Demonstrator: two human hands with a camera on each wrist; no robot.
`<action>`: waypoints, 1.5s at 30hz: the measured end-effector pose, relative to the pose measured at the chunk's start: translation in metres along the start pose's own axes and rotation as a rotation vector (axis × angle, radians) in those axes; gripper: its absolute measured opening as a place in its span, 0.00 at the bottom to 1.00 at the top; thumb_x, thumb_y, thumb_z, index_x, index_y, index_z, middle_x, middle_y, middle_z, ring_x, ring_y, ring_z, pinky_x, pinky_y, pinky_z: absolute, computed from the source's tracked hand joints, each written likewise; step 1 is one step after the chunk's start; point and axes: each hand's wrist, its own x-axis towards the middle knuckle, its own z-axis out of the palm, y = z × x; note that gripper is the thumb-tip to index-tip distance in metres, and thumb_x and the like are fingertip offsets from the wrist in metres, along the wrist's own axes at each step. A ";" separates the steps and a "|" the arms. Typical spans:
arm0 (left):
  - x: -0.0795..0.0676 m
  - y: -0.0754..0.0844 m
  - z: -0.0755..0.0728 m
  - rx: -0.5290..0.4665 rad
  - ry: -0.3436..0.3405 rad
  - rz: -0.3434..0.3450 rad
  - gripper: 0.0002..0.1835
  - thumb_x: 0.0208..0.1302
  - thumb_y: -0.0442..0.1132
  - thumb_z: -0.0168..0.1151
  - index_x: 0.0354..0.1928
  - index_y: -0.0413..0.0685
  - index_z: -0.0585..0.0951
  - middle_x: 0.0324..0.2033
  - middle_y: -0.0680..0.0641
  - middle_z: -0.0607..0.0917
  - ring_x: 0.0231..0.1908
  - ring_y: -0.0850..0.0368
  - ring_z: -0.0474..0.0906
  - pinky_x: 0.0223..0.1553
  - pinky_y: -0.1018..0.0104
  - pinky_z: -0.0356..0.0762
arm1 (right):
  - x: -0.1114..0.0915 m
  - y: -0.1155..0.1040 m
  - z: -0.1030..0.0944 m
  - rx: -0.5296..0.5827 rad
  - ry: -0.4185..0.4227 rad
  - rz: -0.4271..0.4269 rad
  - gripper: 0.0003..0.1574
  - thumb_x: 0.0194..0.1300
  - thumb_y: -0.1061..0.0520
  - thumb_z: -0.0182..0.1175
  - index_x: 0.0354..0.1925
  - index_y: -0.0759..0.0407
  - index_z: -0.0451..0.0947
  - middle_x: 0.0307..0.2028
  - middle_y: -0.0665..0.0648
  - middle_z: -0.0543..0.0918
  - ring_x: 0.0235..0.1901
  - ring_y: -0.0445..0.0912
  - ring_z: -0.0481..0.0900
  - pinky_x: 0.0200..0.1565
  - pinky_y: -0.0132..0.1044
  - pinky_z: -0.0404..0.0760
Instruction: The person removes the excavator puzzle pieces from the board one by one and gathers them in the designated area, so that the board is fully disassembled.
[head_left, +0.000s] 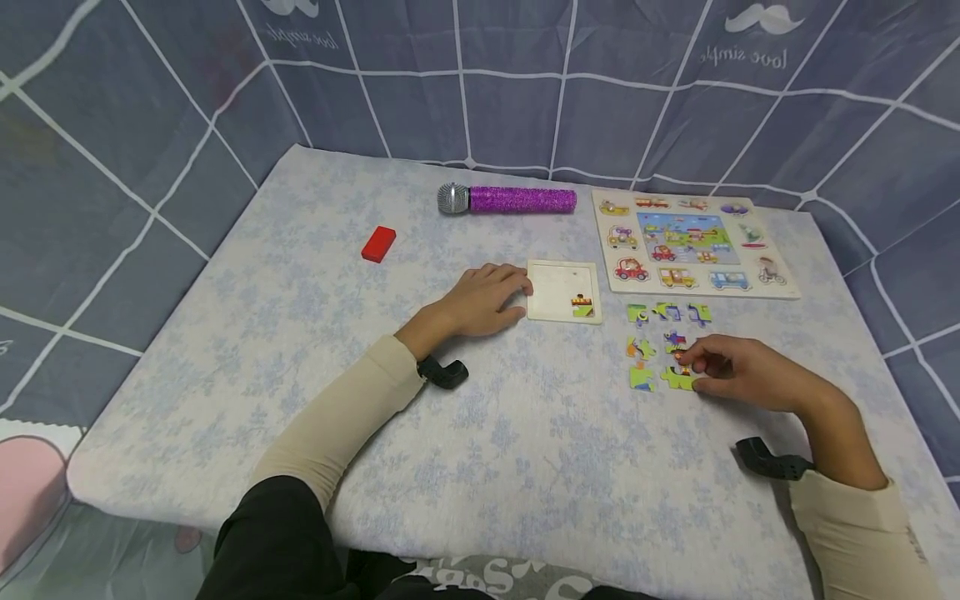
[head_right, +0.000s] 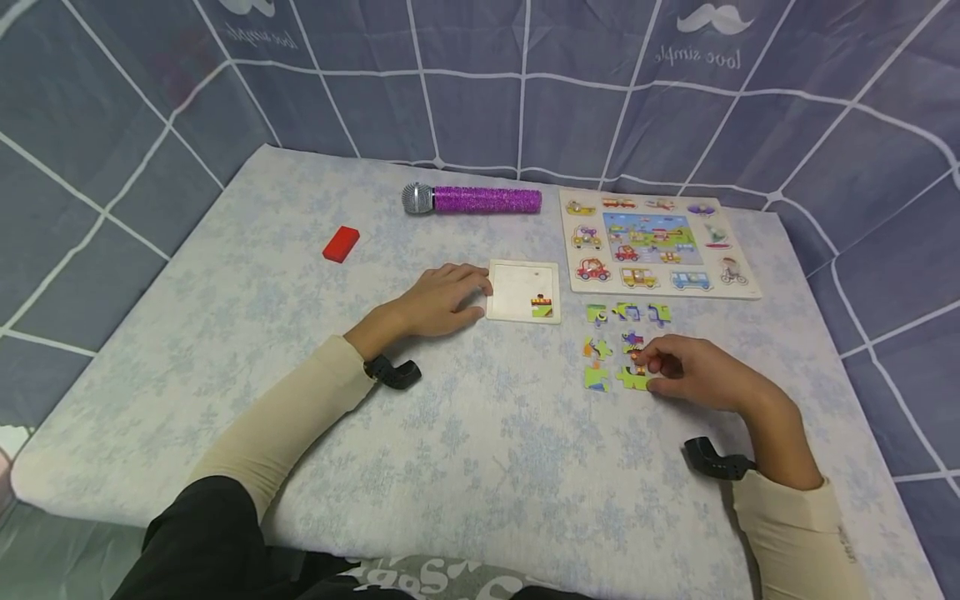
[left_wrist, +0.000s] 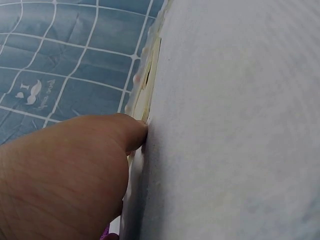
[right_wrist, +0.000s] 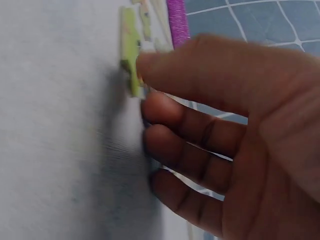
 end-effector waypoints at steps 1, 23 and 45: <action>0.000 0.000 0.000 0.000 -0.001 0.000 0.20 0.77 0.53 0.50 0.65 0.58 0.71 0.75 0.49 0.61 0.72 0.47 0.57 0.66 0.44 0.58 | -0.001 -0.001 -0.001 -0.004 0.008 -0.007 0.16 0.64 0.65 0.70 0.50 0.59 0.82 0.38 0.49 0.79 0.36 0.39 0.75 0.37 0.32 0.77; 0.000 0.002 0.002 0.000 0.004 -0.001 0.20 0.77 0.53 0.51 0.65 0.58 0.71 0.74 0.49 0.64 0.70 0.48 0.59 0.65 0.44 0.59 | 0.119 -0.070 -0.008 -0.169 -0.076 -0.149 0.23 0.70 0.59 0.65 0.59 0.68 0.77 0.54 0.63 0.79 0.53 0.58 0.76 0.54 0.57 0.74; -0.001 0.001 0.001 -0.011 0.007 0.000 0.19 0.77 0.53 0.51 0.65 0.59 0.71 0.73 0.50 0.64 0.71 0.49 0.57 0.66 0.44 0.57 | 0.154 -0.065 0.009 -0.176 -0.131 -0.105 0.20 0.60 0.56 0.75 0.46 0.64 0.81 0.42 0.58 0.78 0.39 0.51 0.72 0.43 0.47 0.73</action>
